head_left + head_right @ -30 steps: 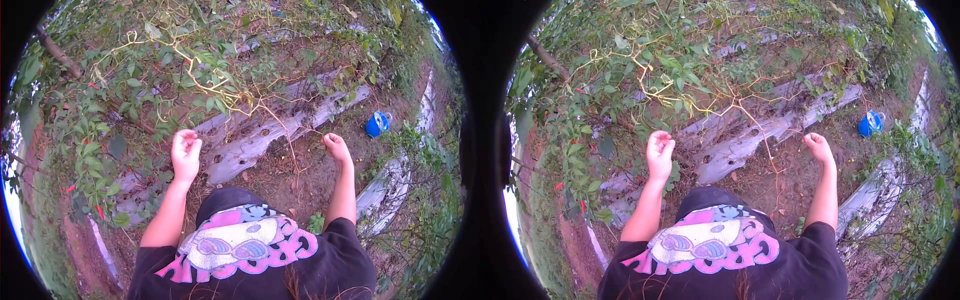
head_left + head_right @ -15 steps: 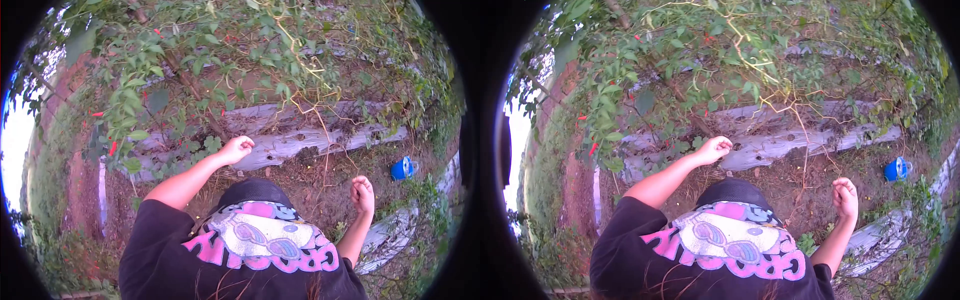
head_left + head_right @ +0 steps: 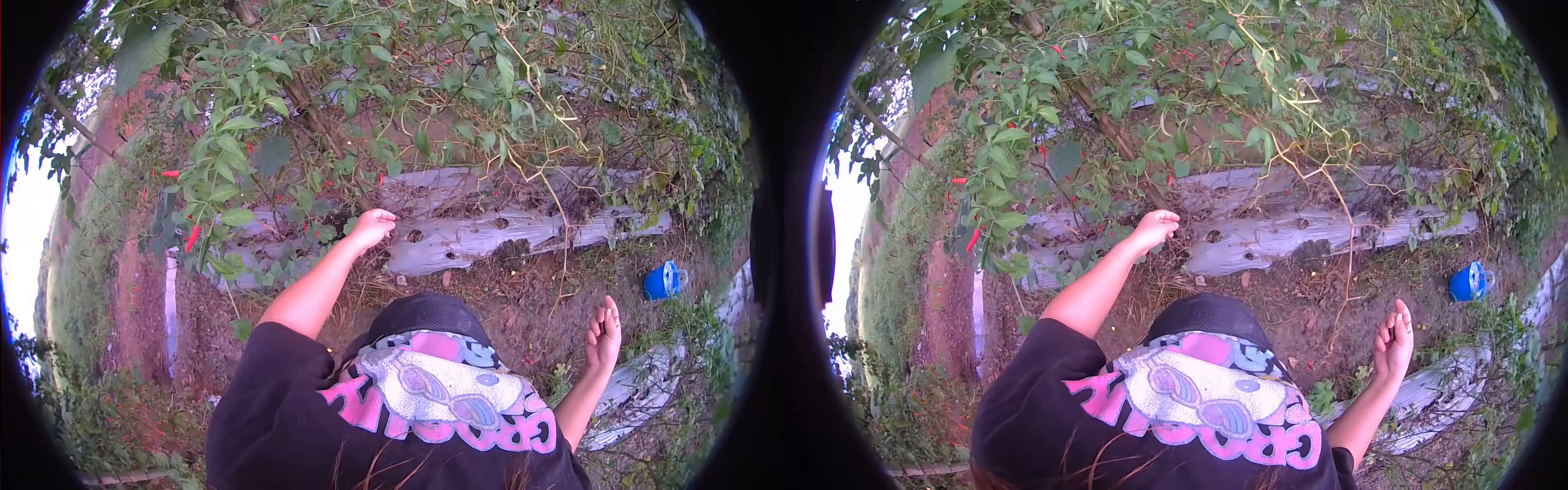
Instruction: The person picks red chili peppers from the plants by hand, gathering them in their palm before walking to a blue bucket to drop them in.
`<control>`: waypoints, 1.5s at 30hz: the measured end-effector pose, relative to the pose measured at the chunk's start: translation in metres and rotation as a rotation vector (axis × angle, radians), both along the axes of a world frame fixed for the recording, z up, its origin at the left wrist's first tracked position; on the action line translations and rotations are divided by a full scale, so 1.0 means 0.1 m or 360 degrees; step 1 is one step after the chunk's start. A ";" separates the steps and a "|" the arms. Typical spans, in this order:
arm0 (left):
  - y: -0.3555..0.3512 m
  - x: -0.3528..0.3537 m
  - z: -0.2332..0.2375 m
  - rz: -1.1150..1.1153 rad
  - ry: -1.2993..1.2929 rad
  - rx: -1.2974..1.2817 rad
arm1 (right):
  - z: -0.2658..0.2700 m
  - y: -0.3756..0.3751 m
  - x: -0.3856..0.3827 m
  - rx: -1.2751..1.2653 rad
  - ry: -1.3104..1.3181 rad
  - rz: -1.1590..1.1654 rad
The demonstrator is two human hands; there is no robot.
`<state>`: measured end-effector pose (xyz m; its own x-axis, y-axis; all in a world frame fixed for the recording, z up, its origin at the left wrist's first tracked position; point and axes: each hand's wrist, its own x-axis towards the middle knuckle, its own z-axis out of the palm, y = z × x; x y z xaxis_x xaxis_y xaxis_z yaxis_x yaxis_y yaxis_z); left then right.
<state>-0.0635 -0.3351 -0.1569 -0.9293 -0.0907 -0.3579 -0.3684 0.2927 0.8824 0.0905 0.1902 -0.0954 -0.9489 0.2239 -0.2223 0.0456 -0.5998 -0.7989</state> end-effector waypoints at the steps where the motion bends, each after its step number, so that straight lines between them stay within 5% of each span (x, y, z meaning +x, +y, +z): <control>1: -0.03 -0.05 -0.01 0.0067 -0.0153 0.0041 | -0.10 0.02 0.02 -0.0039 -0.0047 -0.0024; 6: -0.45 -0.70 -0.83 0.0860 -0.0250 0.0462 | -0.60 -0.08 0.28 -0.0332 -0.0229 -0.0234; 10: -0.67 -1.16 -1.30 0.0871 0.0463 0.0293 | -1.00 -0.32 0.69 -0.0230 -0.0627 -0.0298; 13: -0.69 -1.44 -1.22 0.0274 0.0813 0.0513 | -1.04 -0.62 0.93 -0.0285 -0.0872 -0.0321; 14: -0.78 -1.56 -1.28 0.0124 0.0748 0.1069 | -1.09 -0.66 1.02 -0.0326 -0.0909 -0.0305; 16: -0.81 -1.65 -1.19 -0.0066 0.0922 0.0575 | -1.15 -0.76 1.16 -0.0366 -0.0991 -0.0315; 20: -0.81 -1.63 -1.15 -0.0030 0.1036 0.0116 | -1.10 -0.95 1.31 -0.0268 -0.1052 -0.0358; 22: -0.81 -1.56 -1.11 0.0181 0.0779 0.0276 | -1.09 -0.98 1.33 -0.0265 -0.1075 -0.0391; 25: -0.87 -1.37 -1.00 0.0020 0.0728 0.0857 | -1.10 -1.03 1.29 -0.0260 -0.1104 -0.0400; 29: -0.79 -1.20 -0.92 0.0187 0.0382 0.0594 | -1.04 -1.10 1.16 -0.0246 -0.1174 -0.0383; 30: -0.80 -1.19 -0.90 0.0231 0.0235 0.0903 | -1.05 -1.09 1.14 -0.0239 -0.1162 -0.0372; 38: -0.87 -1.22 -1.02 -0.0064 0.0393 0.0673 | -1.15 -1.02 0.91 -0.0183 -0.1142 -0.0262; 41: -0.91 -1.38 -1.31 -0.0223 0.0837 0.0131 | -1.14 -1.02 0.88 -0.0164 -0.1139 -0.0256; 42: -1.07 -1.54 -1.58 -0.0461 0.0627 0.1487 | -1.13 -1.03 0.89 -0.0155 -0.1142 -0.0264; 45: -1.02 -1.51 -1.44 -0.0157 0.0560 0.0859 | -1.11 -1.05 0.94 -0.0186 -0.1148 -0.0265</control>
